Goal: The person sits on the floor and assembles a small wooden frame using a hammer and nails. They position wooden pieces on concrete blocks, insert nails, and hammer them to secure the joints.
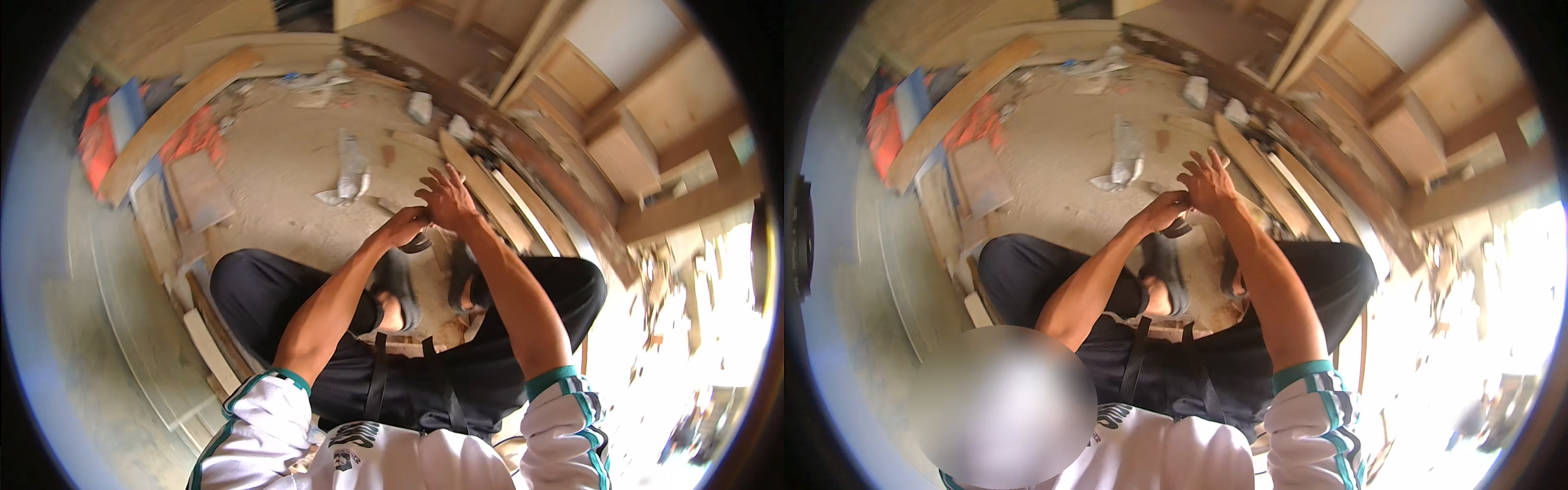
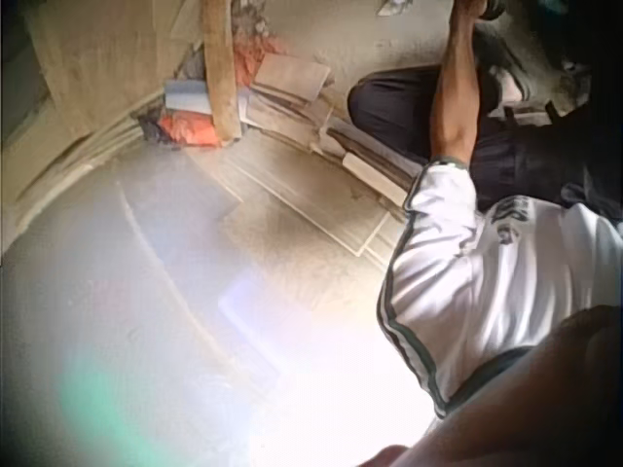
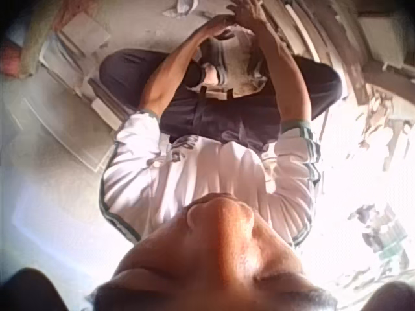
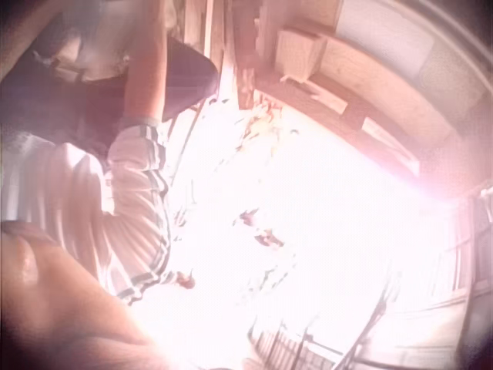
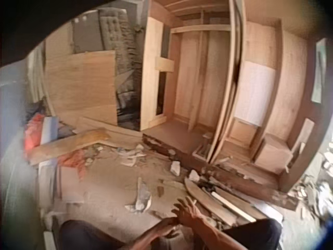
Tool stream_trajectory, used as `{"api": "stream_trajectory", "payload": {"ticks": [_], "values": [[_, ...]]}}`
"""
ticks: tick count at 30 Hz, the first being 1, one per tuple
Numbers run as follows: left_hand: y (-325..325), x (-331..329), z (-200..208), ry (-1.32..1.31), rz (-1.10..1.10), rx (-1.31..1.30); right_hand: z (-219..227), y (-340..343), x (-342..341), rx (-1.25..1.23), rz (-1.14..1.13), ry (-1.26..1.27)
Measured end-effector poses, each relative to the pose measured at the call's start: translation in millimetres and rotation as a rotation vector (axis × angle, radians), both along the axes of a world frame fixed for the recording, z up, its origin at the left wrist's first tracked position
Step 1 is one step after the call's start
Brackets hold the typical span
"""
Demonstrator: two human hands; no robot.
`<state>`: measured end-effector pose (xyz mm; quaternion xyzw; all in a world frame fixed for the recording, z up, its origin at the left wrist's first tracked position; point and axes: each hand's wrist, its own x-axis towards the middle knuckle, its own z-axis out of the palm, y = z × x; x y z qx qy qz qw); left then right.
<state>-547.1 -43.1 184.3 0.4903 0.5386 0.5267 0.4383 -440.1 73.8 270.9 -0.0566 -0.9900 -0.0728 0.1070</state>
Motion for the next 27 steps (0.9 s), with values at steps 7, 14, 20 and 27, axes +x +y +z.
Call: {"api": "stream_trajectory", "payload": {"ticks": [7, 14, 20, 27], "values": [[54.4, 103.3, 58.6, -0.011, -0.466, -0.167, 49.1, 15.6, 152.8, -0.117, -0.462, -0.455], [121.6, 165.7, 98.2, 0.037, -0.863, -0.169, 77.1, 19.8, 224.8, -0.227, -0.745, -0.498], [161.2, 260.6, 113.5, 0.112, -1.076, -0.049, 98.6, -2.2, 314.2, -0.269, -1.234, -0.396], [153.2, 387.0, 124.4, -0.127, -0.786, 0.101, 81.2, -96.0, 436.9, -0.569, -1.791, -0.137]]}}
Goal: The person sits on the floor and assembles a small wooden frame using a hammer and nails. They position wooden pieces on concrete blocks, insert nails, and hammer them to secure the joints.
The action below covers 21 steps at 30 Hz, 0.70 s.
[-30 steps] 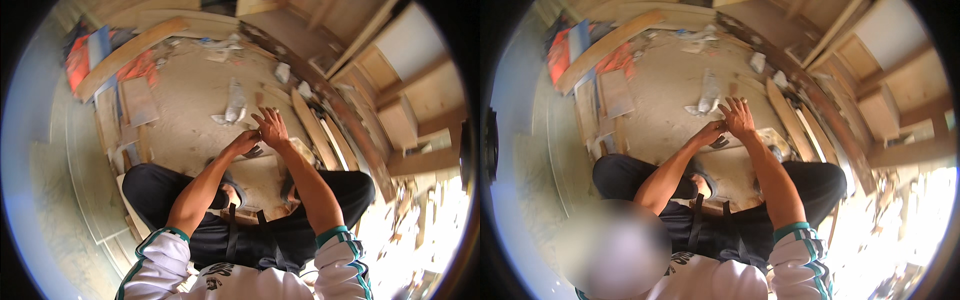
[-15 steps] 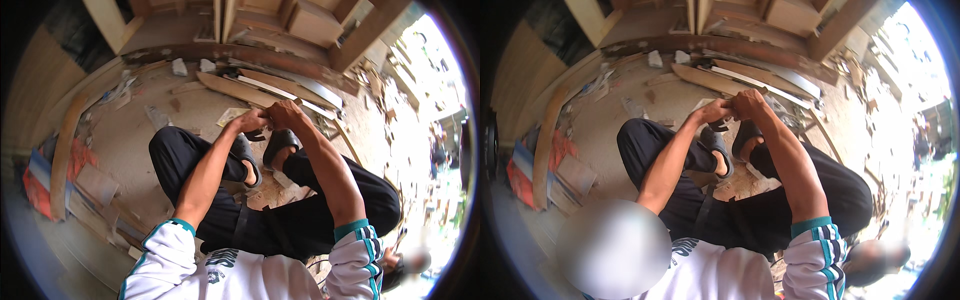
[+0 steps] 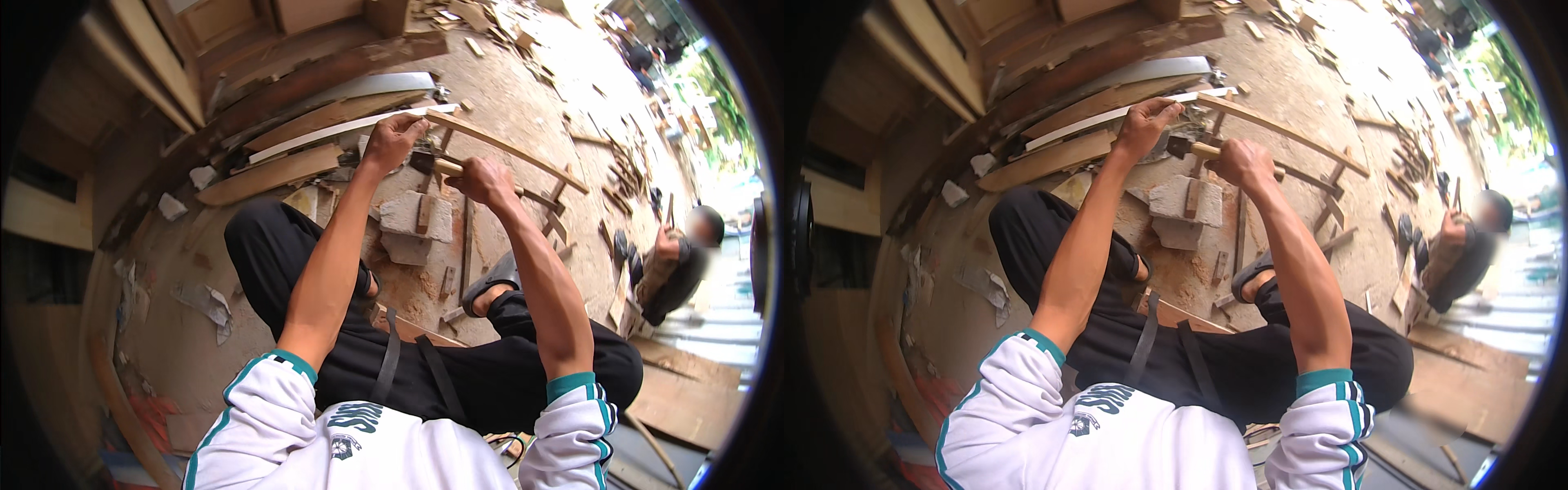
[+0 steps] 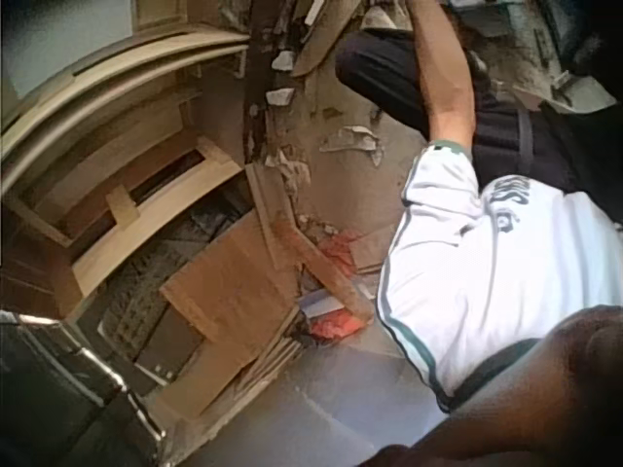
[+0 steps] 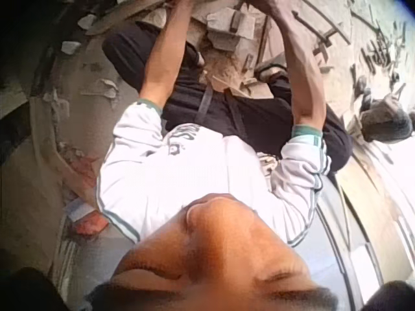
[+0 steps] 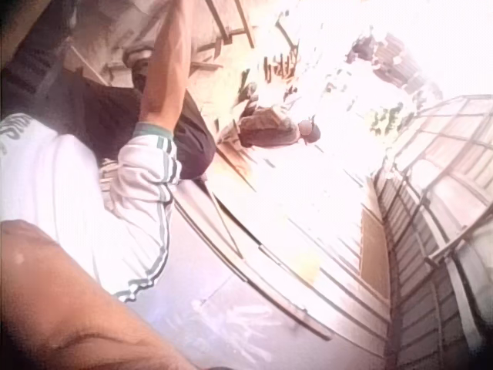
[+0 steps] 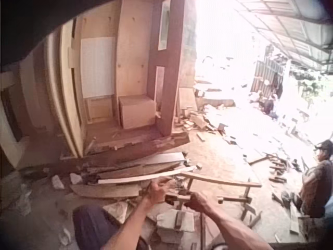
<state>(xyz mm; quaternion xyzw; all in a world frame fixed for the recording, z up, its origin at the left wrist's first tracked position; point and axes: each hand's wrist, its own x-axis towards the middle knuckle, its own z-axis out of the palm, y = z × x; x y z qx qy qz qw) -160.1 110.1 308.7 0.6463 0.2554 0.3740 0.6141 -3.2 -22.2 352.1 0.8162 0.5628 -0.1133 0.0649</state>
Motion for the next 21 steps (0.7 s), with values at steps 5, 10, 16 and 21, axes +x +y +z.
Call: {"api": "stream_trajectory", "payload": {"ticks": [5, 10, 16, 21], "values": [[-21.1, 56.3, -50.9, 0.163, 0.105, 0.019, -40.8, -58.6, 50.6, 0.109, -0.406, 0.253], [-18.7, 73.7, -141.4, 0.374, 0.322, -0.053, -112.4, -71.6, 62.6, 0.434, -0.671, 0.796], [-32.8, 79.5, -157.0, 0.474, 0.212, -0.049, -182.5, -94.9, 59.8, 0.698, -0.901, 1.169], [-40.0, 66.1, -171.3, 0.536, 0.279, -0.154, -199.0, -87.4, 62.1, 0.764, -1.007, 1.203]]}}
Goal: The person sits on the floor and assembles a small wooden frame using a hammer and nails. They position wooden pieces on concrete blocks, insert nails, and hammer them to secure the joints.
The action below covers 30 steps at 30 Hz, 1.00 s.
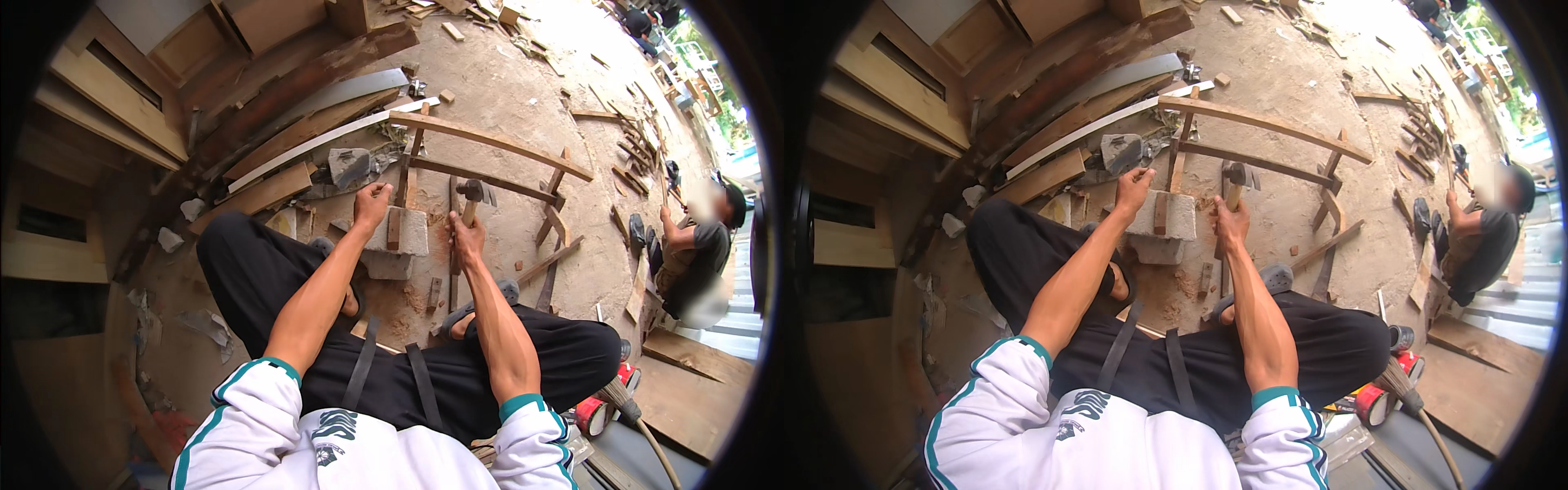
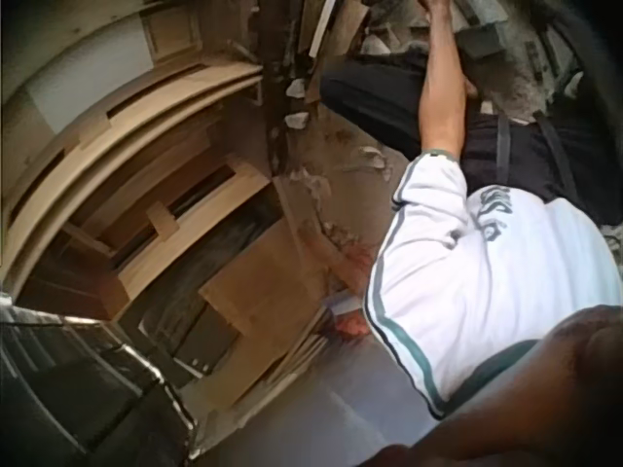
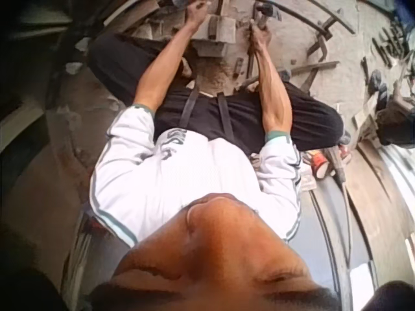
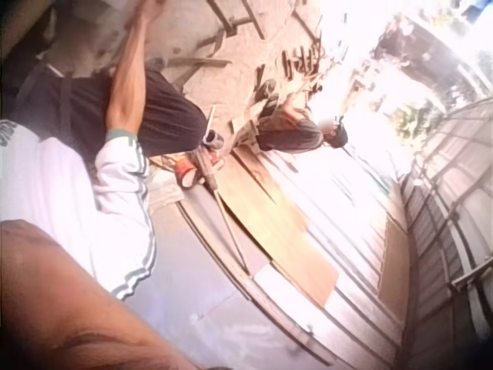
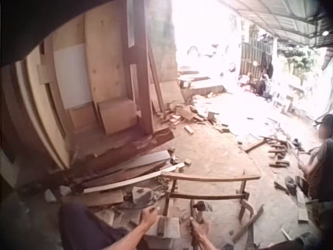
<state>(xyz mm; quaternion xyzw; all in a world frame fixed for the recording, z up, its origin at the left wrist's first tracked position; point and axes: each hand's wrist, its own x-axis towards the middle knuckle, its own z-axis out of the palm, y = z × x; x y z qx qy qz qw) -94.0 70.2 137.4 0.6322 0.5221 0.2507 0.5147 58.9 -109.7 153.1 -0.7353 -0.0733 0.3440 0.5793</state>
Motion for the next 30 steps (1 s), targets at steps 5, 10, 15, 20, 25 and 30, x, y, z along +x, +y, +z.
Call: {"api": "stream_trajectory", "payload": {"ticks": [5, 10, 15, 20, 25, 30], "values": [[-15.7, 0.5, -3.4, -0.085, 0.093, -0.137, -3.7, 19.6, 18.1, -0.174, -0.065, -0.371], [-9.1, -9.7, -21.2, -0.072, 0.11, -0.119, 12.5, 56.1, 92.9, -0.428, 0.088, -0.677], [30.6, 23.6, -22.5, -0.079, 0.11, -0.112, 14.4, 129.5, 167.2, -0.36, 0.222, -0.841], [79.0, 48.3, -35.1, -0.099, 0.083, -0.176, -12.1, 179.0, 237.4, -0.365, 0.549, -1.061], [104.8, 30.8, -72.6, -0.017, 0.193, -0.108, -35.3, 193.9, 257.4, -0.261, 0.709, -0.877], [111.5, 14.6, -97.2, 0.091, 0.267, -0.095, -39.8, 187.9, 264.5, -0.236, 0.707, -0.716]]}}
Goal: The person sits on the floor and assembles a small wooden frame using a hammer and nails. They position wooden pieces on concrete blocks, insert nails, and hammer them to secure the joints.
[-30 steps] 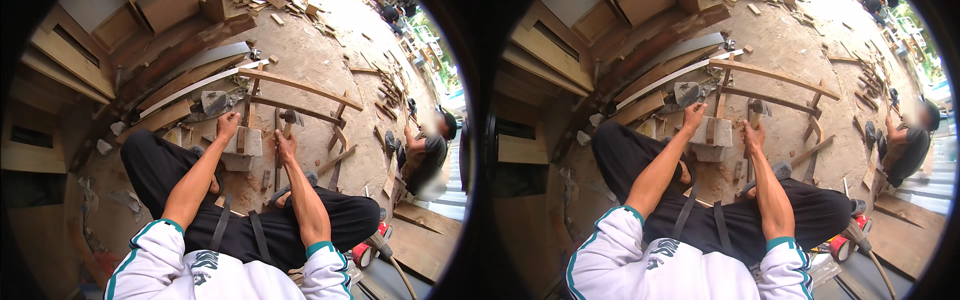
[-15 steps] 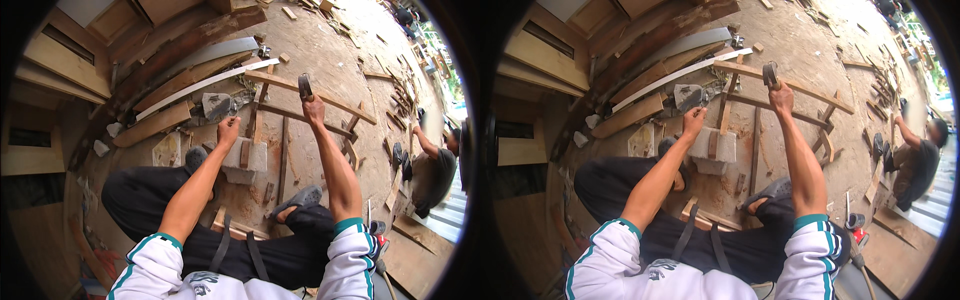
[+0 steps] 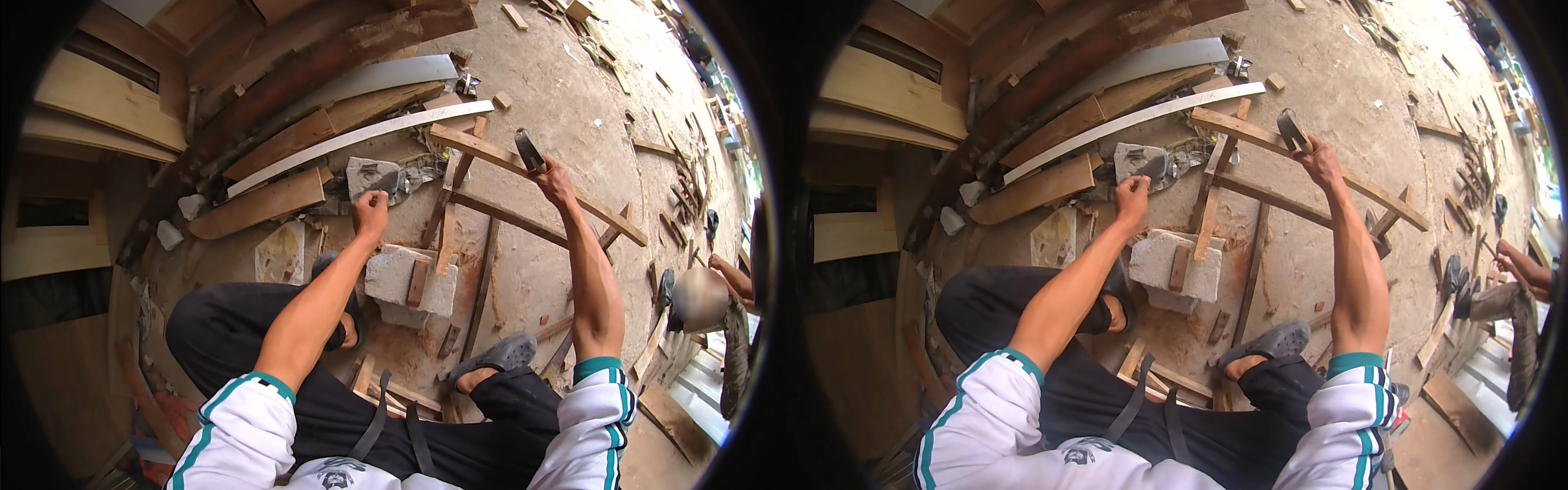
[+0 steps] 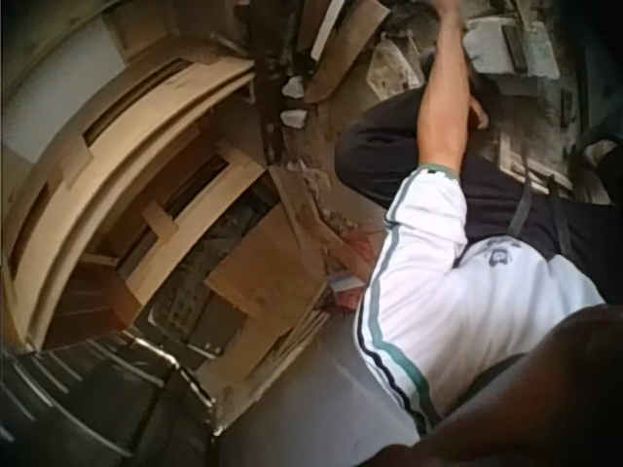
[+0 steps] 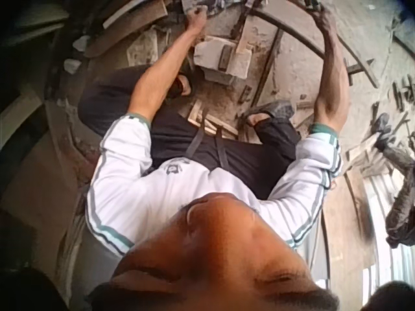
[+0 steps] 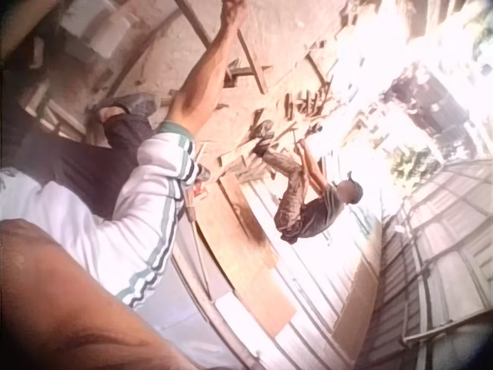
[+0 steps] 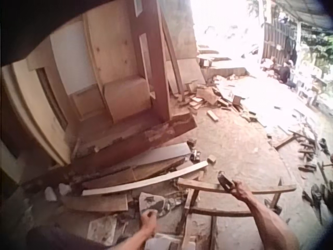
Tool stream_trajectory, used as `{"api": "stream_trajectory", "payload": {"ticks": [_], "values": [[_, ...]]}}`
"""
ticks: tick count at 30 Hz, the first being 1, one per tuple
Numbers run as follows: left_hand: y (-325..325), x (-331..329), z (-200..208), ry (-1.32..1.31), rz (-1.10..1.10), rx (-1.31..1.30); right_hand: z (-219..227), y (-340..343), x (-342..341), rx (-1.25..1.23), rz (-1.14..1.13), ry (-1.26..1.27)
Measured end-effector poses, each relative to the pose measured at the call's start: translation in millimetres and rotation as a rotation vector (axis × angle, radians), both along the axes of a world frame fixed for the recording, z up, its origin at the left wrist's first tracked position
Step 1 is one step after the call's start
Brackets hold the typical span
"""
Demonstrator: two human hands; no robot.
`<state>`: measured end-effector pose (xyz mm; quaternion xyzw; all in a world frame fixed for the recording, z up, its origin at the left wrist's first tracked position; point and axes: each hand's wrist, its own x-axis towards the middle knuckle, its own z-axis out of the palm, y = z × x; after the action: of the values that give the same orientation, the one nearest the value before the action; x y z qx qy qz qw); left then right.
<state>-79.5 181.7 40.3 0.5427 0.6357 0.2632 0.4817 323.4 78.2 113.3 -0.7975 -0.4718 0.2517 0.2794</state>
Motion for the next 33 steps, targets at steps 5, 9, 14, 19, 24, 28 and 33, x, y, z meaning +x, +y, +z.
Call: {"api": "stream_trajectory", "payload": {"ticks": [5, 9, 14, 19, 24, 28, 33], "values": [[49.2, -22.8, -40.8, 0.377, 0.043, 0.262, 18.5, -8.2, -10.6, 0.026, 0.036, -0.037], [92.8, -44.2, -66.5, 0.064, -0.003, -0.167, 32.8, -20.3, -34.6, 0.094, 0.005, -0.022], [88.2, -26.9, -68.9, 0.19, -0.161, -0.148, 62.1, -46.3, -62.0, 0.138, -0.049, -0.026], [77.0, -21.2, -68.9, 0.246, -0.16, -0.014, 58.2, -64.9, -73.5, 0.265, -0.043, 0.014], [75.5, -4.1, -61.7, 0.233, -0.238, 0.003, 63.9, -72.6, -78.5, 0.347, -0.014, -0.005], [71.2, 16.7, -64.3, 0.194, -0.345, 0.039, 66.5, -70.8, -85.2, 0.373, -0.025, -0.034], [71.9, 41.0, -77.3, 0.071, -0.461, 0.068, 55.8, -71.2, -79.2, 0.419, -0.017, -0.136]]}}
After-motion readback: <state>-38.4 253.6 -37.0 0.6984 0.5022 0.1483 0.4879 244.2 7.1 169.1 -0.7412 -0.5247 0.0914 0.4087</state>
